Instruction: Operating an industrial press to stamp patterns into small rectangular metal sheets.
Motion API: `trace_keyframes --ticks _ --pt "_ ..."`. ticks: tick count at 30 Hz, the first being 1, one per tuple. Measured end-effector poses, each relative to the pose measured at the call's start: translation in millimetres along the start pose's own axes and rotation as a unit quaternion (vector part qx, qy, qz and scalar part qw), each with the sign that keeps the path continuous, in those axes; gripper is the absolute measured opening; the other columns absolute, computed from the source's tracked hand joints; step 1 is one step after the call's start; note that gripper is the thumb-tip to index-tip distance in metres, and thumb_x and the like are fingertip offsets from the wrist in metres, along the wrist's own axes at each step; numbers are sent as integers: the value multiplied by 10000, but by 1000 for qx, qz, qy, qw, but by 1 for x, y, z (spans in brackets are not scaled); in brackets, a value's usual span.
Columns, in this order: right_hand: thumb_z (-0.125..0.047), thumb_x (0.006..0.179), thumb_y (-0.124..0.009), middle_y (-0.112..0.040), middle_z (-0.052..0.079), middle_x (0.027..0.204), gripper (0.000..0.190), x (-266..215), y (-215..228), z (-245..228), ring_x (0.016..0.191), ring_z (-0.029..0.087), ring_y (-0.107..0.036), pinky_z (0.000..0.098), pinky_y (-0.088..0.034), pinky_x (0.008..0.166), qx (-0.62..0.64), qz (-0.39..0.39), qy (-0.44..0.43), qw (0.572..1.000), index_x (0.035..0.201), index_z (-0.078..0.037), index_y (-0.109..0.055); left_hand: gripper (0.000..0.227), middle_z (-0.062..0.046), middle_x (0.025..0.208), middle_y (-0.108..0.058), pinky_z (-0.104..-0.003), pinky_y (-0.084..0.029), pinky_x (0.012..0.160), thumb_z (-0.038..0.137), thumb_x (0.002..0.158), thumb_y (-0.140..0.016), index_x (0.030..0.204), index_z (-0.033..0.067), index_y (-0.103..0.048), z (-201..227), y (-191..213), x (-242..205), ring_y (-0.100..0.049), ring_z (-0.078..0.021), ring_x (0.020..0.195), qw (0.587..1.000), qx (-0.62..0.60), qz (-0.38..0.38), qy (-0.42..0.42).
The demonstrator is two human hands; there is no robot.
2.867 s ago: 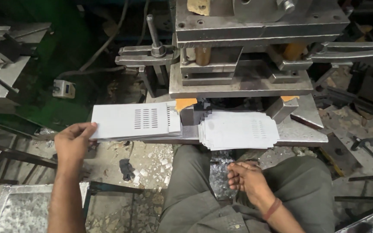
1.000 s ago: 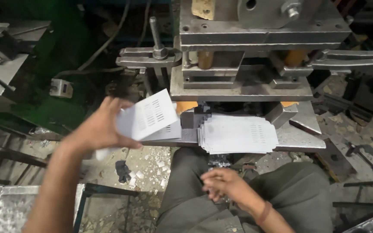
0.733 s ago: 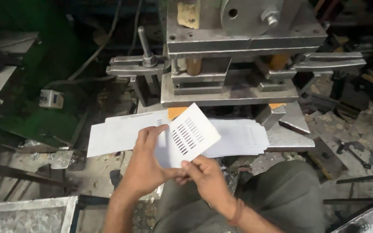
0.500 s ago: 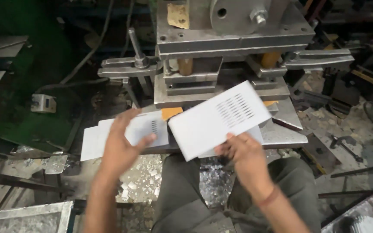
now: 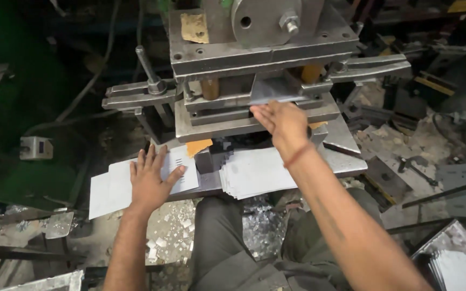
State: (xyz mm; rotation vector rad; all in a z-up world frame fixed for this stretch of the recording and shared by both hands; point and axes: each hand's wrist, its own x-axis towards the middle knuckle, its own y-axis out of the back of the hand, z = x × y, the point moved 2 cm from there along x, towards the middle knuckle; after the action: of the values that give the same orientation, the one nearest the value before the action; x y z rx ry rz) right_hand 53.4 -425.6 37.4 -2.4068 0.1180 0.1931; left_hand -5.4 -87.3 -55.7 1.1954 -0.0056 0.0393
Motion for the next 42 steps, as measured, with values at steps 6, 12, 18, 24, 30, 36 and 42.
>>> trace_keyframes --ticks 6,12,18,24,30,36,42 --pt "52 825 -468 -682 251 620 156 66 -10 13 413 352 -702 459 -634 335 -141 292 74 943 883 93 -607 870 -72 1689 -330 -594 -97 1285 842 918 -436 1603 308 -393 -2 -3 2 -195 -327 1592 1000 0 3 -6" --pt "-24 862 -461 -617 172 515 272 65 -17 2 344 230 -597 369 -565 270 -155 352 23 923 696 76 -650 874 -77 1692 -311 -594 -93 1285 836 923 -430 1616 306 -365 -2 -4 0 -171 -331 1597 1000 4 -11 -1" --pt "-58 898 -453 -632 135 529 299 62 -4 5 357 204 -618 321 -579 292 -155 316 18 936 713 48 -662 868 -72 1697 -301 -586 -82 1289 829 926 -436 1616 308 -364 2 0 -2 -163 -327 1600 1000 3 -22 6" --pt "-43 878 -430 -649 121 538 260 60 -13 2 378 201 -654 302 -617 363 -117 342 19 932 741 42 -633 853 -77 1703 -293 -590 -61 1283 801 933 -457 1620 304 -360 4 4 -2 -148 -337 1603 1000 -9 -25 8" --pt "-86 951 -364 -639 93 642 232 35 -29 -5 481 191 -710 311 -627 406 -47 351 13 935 903 50 -547 868 -81 1704 -291 -587 -66 1283 814 927 -449 1620 299 -362 3 2 -1 -150 -334 1604 1000 -7 -26 10" --pt "-151 999 -406 -637 129 644 265 61 -18 -2 496 240 -713 355 -664 461 -26 371 5 928 969 83 -526 862 -111 1698 -294 -589 -68 1280 799 944 -442 1624 276 -360 6 5 -3 -145 -345 1602 1000 -1 -22 -1" --pt "-104 982 -401 -623 150 578 276 64 -24 9 409 232 -669 360 -641 399 -89 347 -9 934 882 107 -549 852 -95 1702 -296 -585 -37 1278 796 953 -435 1630 284 -360 4 1 -2 -134 -323 1610 1000 -3 -22 4"
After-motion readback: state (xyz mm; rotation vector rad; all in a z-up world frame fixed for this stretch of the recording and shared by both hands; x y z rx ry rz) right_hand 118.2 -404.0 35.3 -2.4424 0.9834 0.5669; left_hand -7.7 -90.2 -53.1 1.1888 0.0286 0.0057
